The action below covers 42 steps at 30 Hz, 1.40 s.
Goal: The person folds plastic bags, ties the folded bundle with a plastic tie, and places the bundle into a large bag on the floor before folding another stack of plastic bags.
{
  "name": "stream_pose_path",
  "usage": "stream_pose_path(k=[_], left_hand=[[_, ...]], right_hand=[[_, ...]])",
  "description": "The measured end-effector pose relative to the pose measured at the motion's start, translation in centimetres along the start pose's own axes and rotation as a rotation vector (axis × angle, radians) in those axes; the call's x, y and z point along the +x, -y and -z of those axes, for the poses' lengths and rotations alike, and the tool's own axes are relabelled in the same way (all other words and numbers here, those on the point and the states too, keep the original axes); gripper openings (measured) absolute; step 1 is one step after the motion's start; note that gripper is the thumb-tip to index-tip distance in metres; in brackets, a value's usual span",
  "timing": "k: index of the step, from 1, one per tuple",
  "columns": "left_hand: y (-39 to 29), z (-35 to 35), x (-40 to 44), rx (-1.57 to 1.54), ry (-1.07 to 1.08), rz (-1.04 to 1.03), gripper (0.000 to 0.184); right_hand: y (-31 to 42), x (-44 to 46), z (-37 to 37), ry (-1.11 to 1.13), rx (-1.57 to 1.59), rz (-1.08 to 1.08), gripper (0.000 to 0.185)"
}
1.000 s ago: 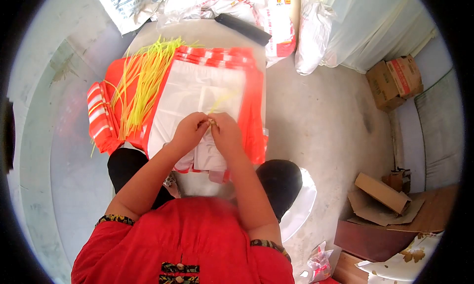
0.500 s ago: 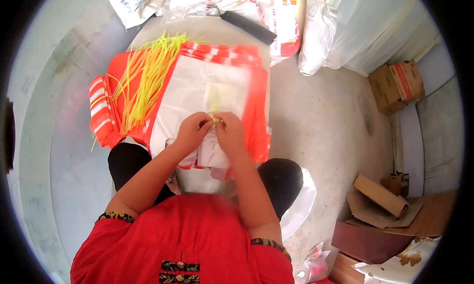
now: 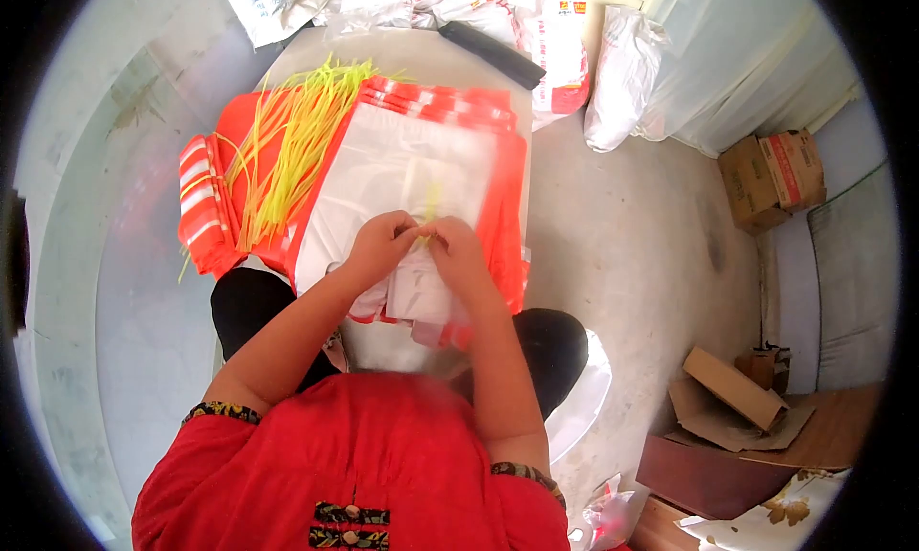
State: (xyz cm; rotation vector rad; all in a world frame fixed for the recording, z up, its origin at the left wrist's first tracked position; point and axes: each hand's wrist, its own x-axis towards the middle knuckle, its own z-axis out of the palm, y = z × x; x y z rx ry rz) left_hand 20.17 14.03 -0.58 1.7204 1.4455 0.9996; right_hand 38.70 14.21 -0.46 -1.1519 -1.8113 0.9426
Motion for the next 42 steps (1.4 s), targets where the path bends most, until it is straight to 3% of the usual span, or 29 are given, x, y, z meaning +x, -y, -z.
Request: stream_pose_path(k=[5,8,14,17,20,23,26,29,30,32,35,36,39,40,42], left_hand=[[0.1,0.3,0.0,0.006,0.002,-0.055,0.015],[-0.7,0.9,0.0,0.043,0.002,-0.016,0.014],[0.3,1.2,1.1,0.476,-0.032,-0.094,0.017],[-0.2,1.3,1.3,0.5,0.011,0.001,0.024],[-1.5,2.0,0.5,0.26,-0.157,0.084,0.021],[-2.4,3.1,-1.7,0.129,-0.07,0.076,0.024],[0.8,1.5,-4.6,0.093,0.043,-0.136,0.034],[-1.8,1.9,-6.9,-0.031,0.13,0.033,0.042],[-1.8,2.0,-7.4,-0.024,0.157,0.039,0.046],[-2.2,2.2,-8.3,-0.471,0.145,0.23,0.048],[-1.4,3.6,-9.4,-1.313,0.183,0.579,0.05],[-1.0,4.3,-9.7,-1.624,0.201,0.697,0.05],[1.9,3.4,-10.9,-1.439,0.079,0.791,0.047],[0.6,2.9,-11.5,-1.271,-0.048,0.805,0.043],[0.8,2.9,-12.2,-1.288,0.009,0.857,0.042]], right_hand=[[-1.5,-0.1,-0.5,-0.125,0.124,0.093,0.018],[-1.2,-0.8,0.0,-0.169,0.058,0.005,0.015],[-2.0,-2.7,0.3,-0.191,-0.131,0.008,0.01],[-1.5,-3.2,0.6,-0.183,-0.205,0.03,0.018],[-0.2,-3.7,0.4,-0.292,-0.173,-0.066,0.036],[-0.3,-3.6,0.7,-0.197,-0.28,-0.128,0.053],[0.6,-3.6,0.6,-0.171,-0.408,-0.128,0.058],[2.2,-3.0,0.7,-0.098,-0.333,-0.274,0.065],[2.7,-3.1,0.8,-0.09,-0.192,-0.257,0.067],[3.9,-3.2,0.8,-0.072,0.091,-0.217,0.071],[11.0,-3.9,1.2,0.086,0.85,-0.163,0.074],[9.9,-4.0,1.1,0.106,0.691,-0.059,0.072],[7.0,-4.9,0.1,0.019,0.144,-0.132,0.072],[6.2,-5.4,-0.4,0.069,0.126,-0.221,0.072],[4.9,-7.4,-1.2,0.169,0.084,-0.404,0.072]])
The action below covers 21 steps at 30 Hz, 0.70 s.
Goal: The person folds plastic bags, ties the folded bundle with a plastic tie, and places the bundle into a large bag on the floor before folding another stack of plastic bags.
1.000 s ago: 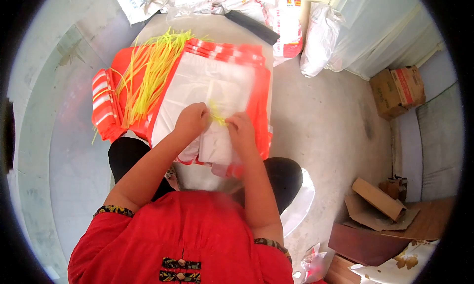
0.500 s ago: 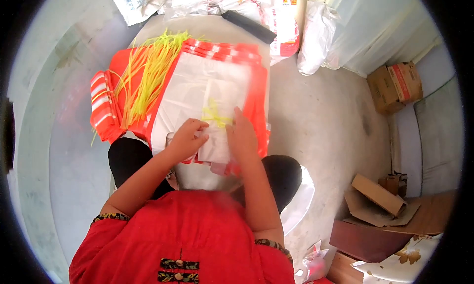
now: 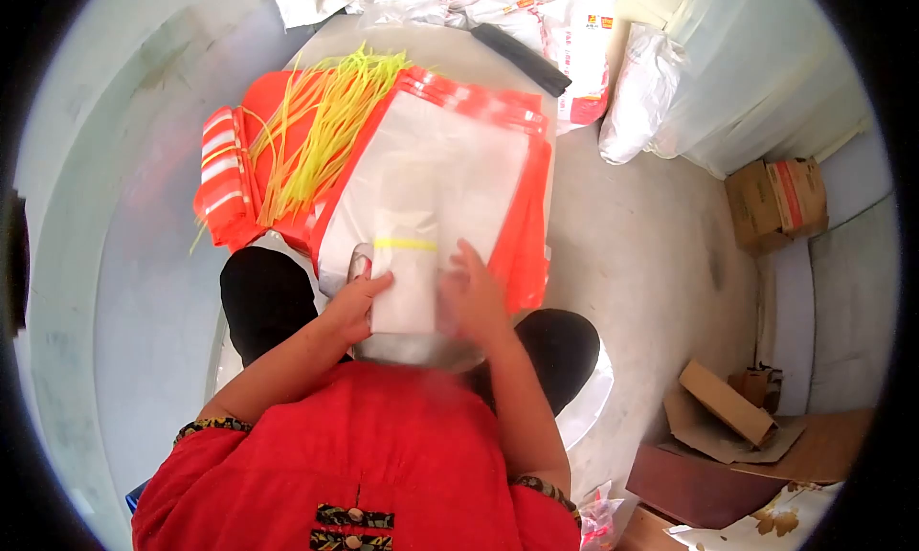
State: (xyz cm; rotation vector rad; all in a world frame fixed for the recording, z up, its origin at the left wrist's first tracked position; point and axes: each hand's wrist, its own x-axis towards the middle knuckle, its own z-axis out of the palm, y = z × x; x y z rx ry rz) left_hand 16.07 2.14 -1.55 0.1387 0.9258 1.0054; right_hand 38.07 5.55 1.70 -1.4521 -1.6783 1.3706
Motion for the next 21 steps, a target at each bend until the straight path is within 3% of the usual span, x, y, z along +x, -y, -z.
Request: stream_pose_path(k=[3,9,12,15,21], left_hand=[[1.6,0.6,-0.5,0.012,0.088,0.037,0.043],[3.4,0.4,-0.7,0.353,0.059,0.036,0.039],[3.8,1.0,0.0,0.29,0.065,-0.016,0.035],[4.0,-0.7,-0.6,0.169,0.105,-0.071,0.029],[5.3,-2.1,-0.8,0.226,0.084,-0.046,0.027]], right_hand=[[-3.7,-2.5,-3.3,0.015,0.35,-0.006,0.075],[-8.5,-5.6,-4.1,0.0,0.253,0.025,0.088],[-8.3,-7.4,-3.0,0.037,0.396,0.022,0.086],[-8.8,-8.8,-2.7,0.063,0.293,0.065,0.095],[-9.5,-11.1,-3.1,0.042,0.681,-0.033,0.081]])
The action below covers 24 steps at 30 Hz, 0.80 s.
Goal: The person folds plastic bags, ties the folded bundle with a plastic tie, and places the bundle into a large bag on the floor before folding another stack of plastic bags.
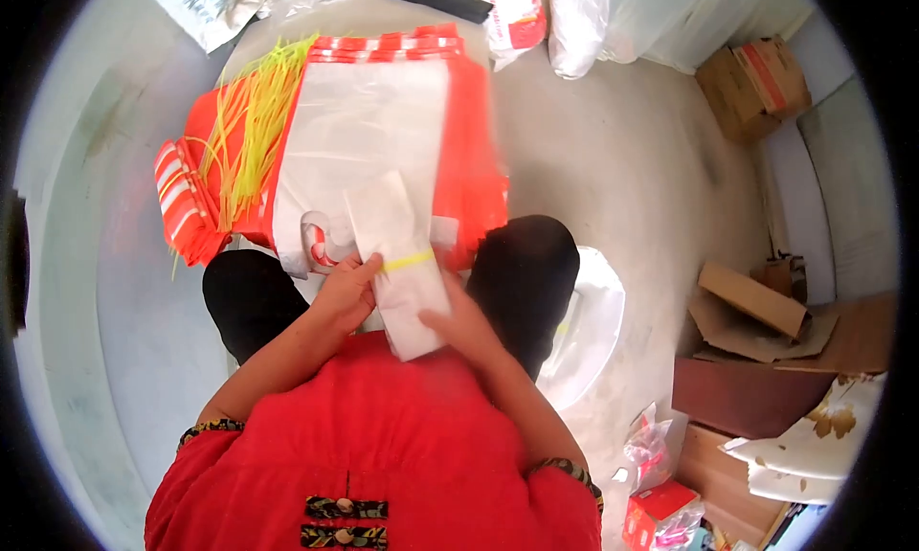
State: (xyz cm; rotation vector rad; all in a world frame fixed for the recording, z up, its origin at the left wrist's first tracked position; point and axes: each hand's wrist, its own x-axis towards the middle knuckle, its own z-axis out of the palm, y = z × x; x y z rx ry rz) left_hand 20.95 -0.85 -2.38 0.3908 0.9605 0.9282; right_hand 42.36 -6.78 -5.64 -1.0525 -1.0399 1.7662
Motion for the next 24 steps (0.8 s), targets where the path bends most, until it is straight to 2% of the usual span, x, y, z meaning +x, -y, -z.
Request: stream_pose_path(k=[4,6,8,9,10,11,12,13,14,15,18,21,24], left_hand=[[-0.7,-0.4,0.6,-0.026,-0.003,-0.04,0.028],[-0.9,0.2,1.9,-0.015,0.019,-0.054,0.028],[-3.1,-1.8,1.5,-0.023,0.146,-0.096,0.028],[-4.0,-0.5,2.7,0.059,0.289,-0.097,0.031],[-5.0,-2.8,1.8,0.062,0.32,-0.172,0.034],[-5.9,-4.5,1.0,0.103,0.246,-0.206,0.034],[-6.3,-5.8,0.7,0.145,0.17,-0.246,0.035],[-6.0,-6.4,0.8,0.181,0.194,-0.221,0.035],[-5.8,-6.9,0.9,0.217,0.217,-0.199,0.035],[-5.4,-7.3,1.1,0.254,0.24,-0.178,0.035],[-2.0,-6.7,2.2,0.327,0.547,0.101,0.039],[1.8,-7.9,1.0,0.467,0.552,0.33,0.038],[3.7,-9.8,0.5,0.667,0.6,0.483,0.036]], right_hand=[[1.9,-1.3,0.2,-0.046,-0.111,-0.019,0.071],[3.5,-2.4,1.1,-0.084,-0.276,0.058,0.065],[5.2,-4.5,3.3,-0.152,-0.37,0.111,0.06],[6.1,-5.6,4.3,-0.184,-0.377,0.136,0.058],[6.5,-6.6,5.4,-0.209,-0.383,0.163,0.055],[6.5,-8.0,6.9,-0.243,-0.289,0.184,0.05],[6.4,-9.7,8.9,-0.297,-0.263,0.116,0.051],[6.5,-11.5,10.7,-0.294,-0.137,0.122,0.056],[5.9,-13.1,12.4,-0.382,-0.103,0.156,0.056],[5.9,-14.8,13.7,-0.474,-0.078,0.094,0.054],[3.2,-19.3,17.7,-0.678,-0.109,-0.039,0.052],[-3.1,-21.8,21.2,-0.845,-0.22,-0.208,0.055],[-10.7,-22.6,24.1,-0.871,-0.165,-0.35,0.055]])
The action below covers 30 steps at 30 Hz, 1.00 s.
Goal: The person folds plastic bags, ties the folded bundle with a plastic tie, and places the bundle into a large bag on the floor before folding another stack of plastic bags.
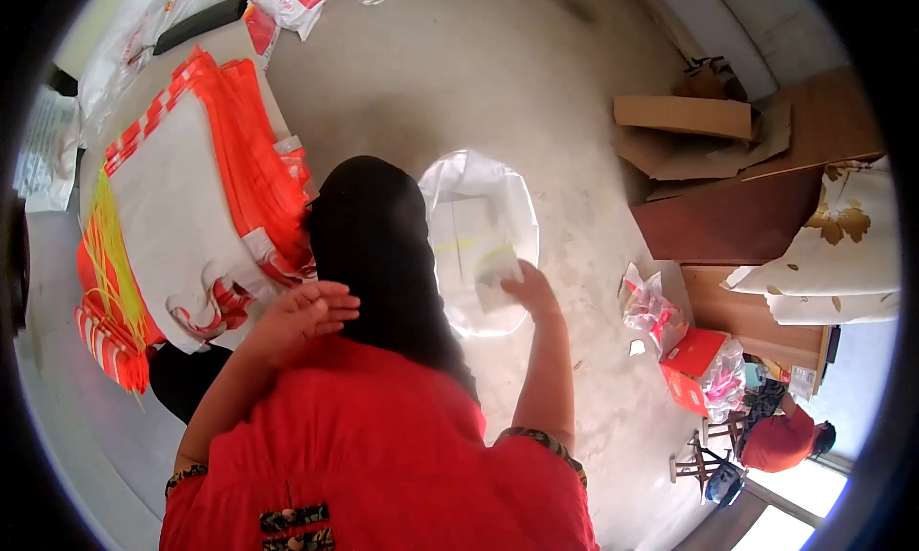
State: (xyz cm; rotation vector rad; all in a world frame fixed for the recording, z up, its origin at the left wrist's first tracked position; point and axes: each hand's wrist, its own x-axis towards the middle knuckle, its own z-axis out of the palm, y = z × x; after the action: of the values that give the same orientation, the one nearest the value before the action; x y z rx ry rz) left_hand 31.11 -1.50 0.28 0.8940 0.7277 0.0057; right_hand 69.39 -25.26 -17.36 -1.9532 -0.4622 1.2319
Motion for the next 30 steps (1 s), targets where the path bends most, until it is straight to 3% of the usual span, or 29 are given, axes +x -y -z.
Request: stream_pose_path(k=[4,11,14,19,21,24,28,30], left_hand=[[0.1,0.0,2.2,0.043,0.008,0.116,0.034],[0.6,1.0,3.5,0.048,-0.065,0.226,0.027],[0.9,1.6,3.2,-0.004,-0.035,0.246,0.026],[1.1,2.3,2.5,-0.077,0.007,0.238,0.026],[1.3,2.6,2.2,-0.085,0.001,0.235,0.027],[1.5,2.9,1.9,-0.104,0.001,0.231,0.03],[1.5,3.1,1.8,-0.106,0.032,0.237,0.028],[1.5,3.2,1.8,-0.112,0.041,0.237,0.028]], right_hand=[[-5.0,3.2,-0.8,0.054,-0.016,-0.034,0.055],[-2.4,4.7,-2.2,-0.077,0.298,0.029,0.057],[-9.4,8.6,-4.1,-0.098,0.396,-0.073,0.053],[-23.1,15.7,-7.7,-0.249,0.189,-0.331,0.055],[-24.0,16.7,-8.2,-0.31,0.117,-0.367,0.057],[-23.8,17.3,-9.0,-0.459,0.273,-0.32,0.06],[-23.8,19.0,-8.8,-0.465,0.377,-0.325,0.062],[-18.9,17.2,-8.0,-0.445,0.442,-0.413,0.062]])
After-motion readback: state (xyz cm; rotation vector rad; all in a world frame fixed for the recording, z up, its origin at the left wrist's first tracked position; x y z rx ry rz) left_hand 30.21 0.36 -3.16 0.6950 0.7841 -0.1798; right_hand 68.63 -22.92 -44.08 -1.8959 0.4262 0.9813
